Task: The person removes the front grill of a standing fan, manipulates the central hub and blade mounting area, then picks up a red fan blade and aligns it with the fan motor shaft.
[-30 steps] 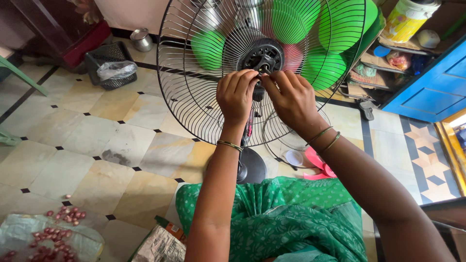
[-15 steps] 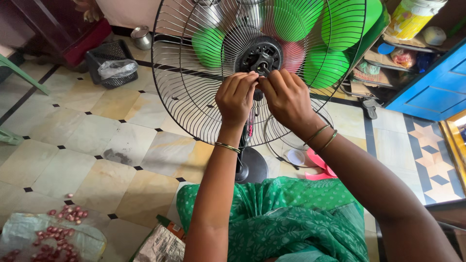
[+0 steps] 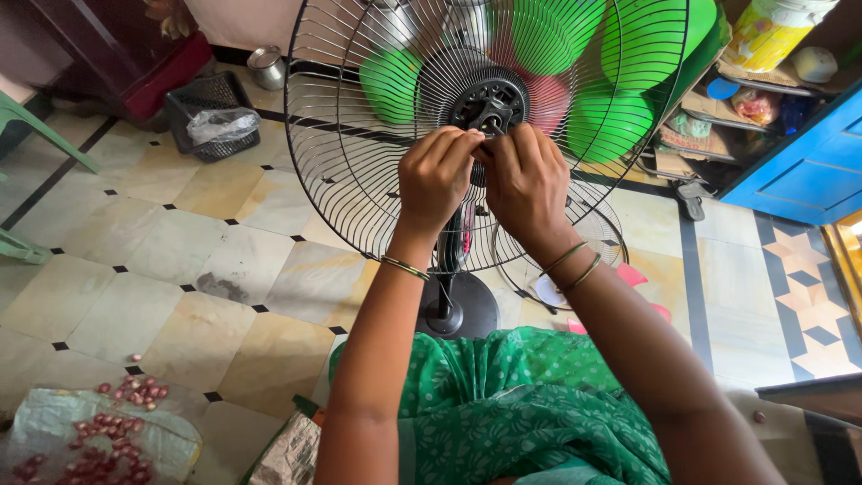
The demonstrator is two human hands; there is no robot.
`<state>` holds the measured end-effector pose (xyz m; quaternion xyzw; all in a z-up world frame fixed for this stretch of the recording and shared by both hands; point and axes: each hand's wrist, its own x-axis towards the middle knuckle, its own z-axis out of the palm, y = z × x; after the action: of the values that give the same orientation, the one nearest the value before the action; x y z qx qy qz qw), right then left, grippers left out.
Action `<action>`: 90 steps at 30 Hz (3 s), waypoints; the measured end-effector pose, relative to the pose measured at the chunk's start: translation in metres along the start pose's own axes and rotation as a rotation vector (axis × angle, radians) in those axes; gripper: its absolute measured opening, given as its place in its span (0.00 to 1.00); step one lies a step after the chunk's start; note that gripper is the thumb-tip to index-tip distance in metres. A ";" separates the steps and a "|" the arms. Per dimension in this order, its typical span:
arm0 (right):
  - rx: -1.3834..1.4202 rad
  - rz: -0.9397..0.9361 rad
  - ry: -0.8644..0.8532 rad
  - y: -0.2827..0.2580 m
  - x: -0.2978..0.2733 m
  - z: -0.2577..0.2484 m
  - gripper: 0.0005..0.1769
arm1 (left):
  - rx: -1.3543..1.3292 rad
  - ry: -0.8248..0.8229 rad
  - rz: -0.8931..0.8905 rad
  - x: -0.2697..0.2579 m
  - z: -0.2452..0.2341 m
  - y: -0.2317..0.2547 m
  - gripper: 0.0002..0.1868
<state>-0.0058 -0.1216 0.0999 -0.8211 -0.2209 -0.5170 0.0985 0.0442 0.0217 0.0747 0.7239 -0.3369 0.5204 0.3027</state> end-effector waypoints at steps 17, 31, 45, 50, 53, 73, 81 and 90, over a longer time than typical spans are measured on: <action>0.082 0.102 0.033 -0.011 -0.030 -0.014 0.07 | -0.058 -0.091 -0.028 -0.015 -0.007 0.011 0.05; 0.508 0.691 0.064 0.038 -0.113 -0.043 0.06 | 0.067 -0.074 -0.063 -0.004 0.011 0.032 0.16; 1.630 1.562 0.553 0.161 -0.226 -0.003 0.08 | 0.048 -0.080 0.056 -0.052 0.032 0.052 0.11; 1.784 1.727 0.603 0.190 -0.258 0.004 0.10 | 0.054 -0.052 -0.007 -0.054 0.030 0.044 0.11; 2.022 1.484 0.388 0.197 -0.254 0.011 0.13 | 0.035 -0.079 -0.025 -0.049 0.021 0.042 0.14; 0.682 0.759 0.051 0.191 -0.118 0.006 0.08 | 0.039 0.244 -0.391 0.006 -0.128 0.017 0.05; 0.707 0.781 0.104 0.188 -0.121 0.012 0.09 | 0.084 0.256 -0.401 0.004 -0.123 0.015 0.05; 0.639 0.862 0.159 0.194 -0.154 0.025 0.08 | 0.045 0.215 -0.338 0.030 -0.108 0.021 0.04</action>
<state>0.0476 -0.3235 -0.0359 -0.7249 -0.0021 -0.3972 0.5628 -0.0245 0.0893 0.1349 0.7168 -0.1647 0.5439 0.4039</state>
